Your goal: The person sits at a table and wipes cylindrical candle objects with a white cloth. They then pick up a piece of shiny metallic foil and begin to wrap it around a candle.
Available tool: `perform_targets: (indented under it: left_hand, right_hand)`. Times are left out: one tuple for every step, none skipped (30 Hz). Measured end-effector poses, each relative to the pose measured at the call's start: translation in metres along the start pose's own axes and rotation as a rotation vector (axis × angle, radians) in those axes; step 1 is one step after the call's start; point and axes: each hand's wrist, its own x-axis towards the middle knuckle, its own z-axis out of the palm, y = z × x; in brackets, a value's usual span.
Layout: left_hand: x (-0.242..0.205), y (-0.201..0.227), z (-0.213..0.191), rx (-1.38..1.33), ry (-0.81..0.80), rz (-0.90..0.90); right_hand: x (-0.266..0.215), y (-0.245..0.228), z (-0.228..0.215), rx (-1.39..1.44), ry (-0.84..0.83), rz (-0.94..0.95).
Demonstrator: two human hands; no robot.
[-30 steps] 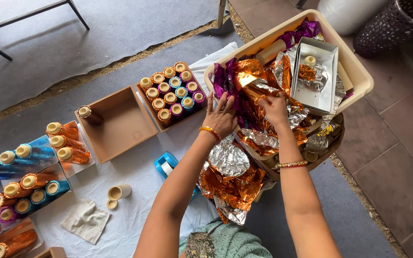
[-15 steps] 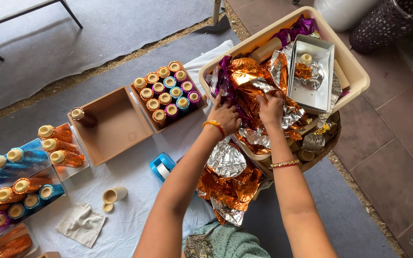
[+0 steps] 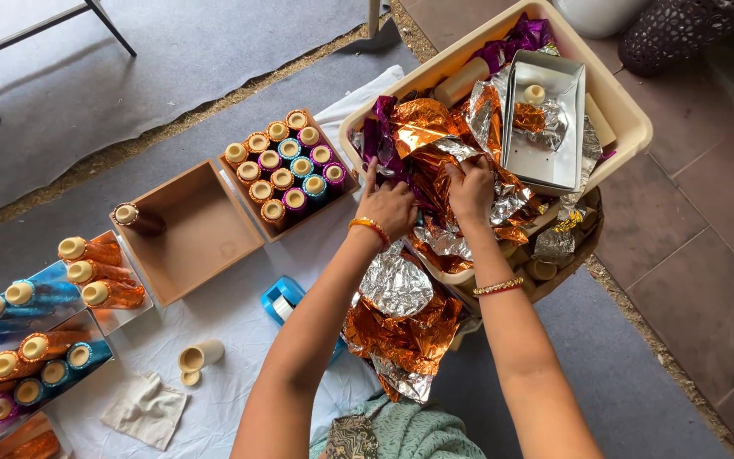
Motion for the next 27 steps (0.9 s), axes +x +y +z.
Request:
perform_targets:
  left_hand:
    - [0.007, 0.000, -0.003, 0.001, -0.001, 0.002]
    - [0.014, 0.000, -0.006, -0.075, 0.003, -0.073]
    - [0.021, 0.001, -0.008, -0.150, 0.007, -0.148]
    - [0.035, -0.004, 0.008, -0.149, 0.007, -0.144]
    - [0.049, -0.008, 0.024, -0.196, 0.078, -0.210]
    - [0.065, -0.010, 0.039, -0.244, 0.149, -0.273]
    - [0.083, -0.016, 0.067, -0.244, 0.148, -0.267]
    - [0.102, -0.021, 0.096, -0.194, 0.177, -0.281]
    - [0.121, -0.026, 0.125, -0.145, 0.207, -0.295]
    - [0.115, -0.015, 0.100, -0.146, 0.205, -0.289]
    - [0.109, -0.005, 0.075, -0.134, 0.156, -0.380]
    - [0.103, 0.005, 0.050, -0.120, 0.108, -0.472]
    - [0.107, 0.005, 0.051, -0.120, 0.107, -0.466]
    - [0.108, 0.003, 0.052, -0.160, 0.108, -0.499]
    - [0.110, 0.002, 0.054, -0.200, 0.109, -0.533]
    - [0.110, -0.002, 0.052, -0.198, 0.106, -0.532]
    - [0.110, -0.006, 0.050, -0.282, 0.098, -0.539]
    - [0.110, -0.010, 0.048, -0.366, 0.090, -0.545]
    - [0.110, -0.013, 0.044, -0.363, 0.087, -0.544]
    - [0.110, -0.015, 0.040, -0.381, 0.052, -0.540]
    - [0.111, -0.017, 0.036, -0.400, 0.018, -0.537]
    - [0.109, -0.016, 0.032, -0.400, 0.015, -0.535]
    - [0.107, -0.015, 0.028, -0.371, -0.031, -0.512]
    - [0.105, -0.015, 0.023, -0.341, -0.074, -0.490]
    - [0.102, -0.014, 0.019, -0.342, -0.076, -0.488]
    - [0.098, -0.012, 0.016, -0.347, -0.078, -0.472]
    - [0.094, -0.011, 0.012, -0.353, -0.081, -0.455]
  right_hand:
    - [0.001, 0.003, 0.004, 0.001, 0.001, 0.002]
    - [0.002, 0.007, 0.007, 0.001, 0.033, -0.017]
    - [0.003, 0.011, 0.011, 0.002, 0.064, -0.037]
    - [0.001, 0.007, 0.009, 0.002, 0.067, -0.034]
    - [-0.001, 0.003, 0.006, 0.036, 0.059, 0.005]
    - [-0.002, 0.000, 0.003, 0.068, 0.054, 0.045]
    - [-0.002, -0.002, 0.001, 0.067, 0.058, 0.049]
    - [-0.003, -0.003, 0.000, 0.110, 0.023, 0.113]
    - [-0.003, -0.005, -0.001, 0.154, -0.013, 0.178]
    - [-0.005, -0.006, -0.003, 0.153, -0.008, 0.182]
    - [-0.006, -0.008, -0.004, 0.124, 0.009, 0.120]
    - [-0.006, -0.010, -0.005, 0.095, 0.026, 0.059]
    - [-0.004, -0.002, -0.001, 0.094, 0.030, 0.063]
    - [-0.004, 0.005, 0.005, 0.031, 0.117, -0.062]
    - [-0.004, 0.013, 0.012, -0.031, 0.201, -0.188]
    - [-0.005, 0.011, 0.009, -0.029, 0.200, -0.184]
    - [-0.007, 0.009, 0.006, 0.040, 0.201, -0.191]
    - [-0.008, 0.007, 0.004, 0.109, 0.204, -0.198]
    - [-0.008, 0.008, 0.003, 0.111, 0.204, -0.194]
    - [-0.007, 0.009, 0.001, 0.156, 0.122, -0.043]
    - [-0.007, 0.010, -0.001, 0.201, 0.039, 0.108]
    - [-0.009, 0.005, -0.007, 0.200, 0.039, 0.111]
    - [-0.011, 0.000, -0.013, 0.195, 0.115, -0.015]
    - [-0.013, -0.006, -0.019, 0.189, 0.189, -0.144]
    - [-0.015, -0.001, -0.017, 0.188, 0.189, -0.143]
    - [-0.017, 0.003, -0.015, 0.163, 0.107, -0.080]
    - [-0.019, 0.007, -0.014, 0.138, 0.025, -0.019]
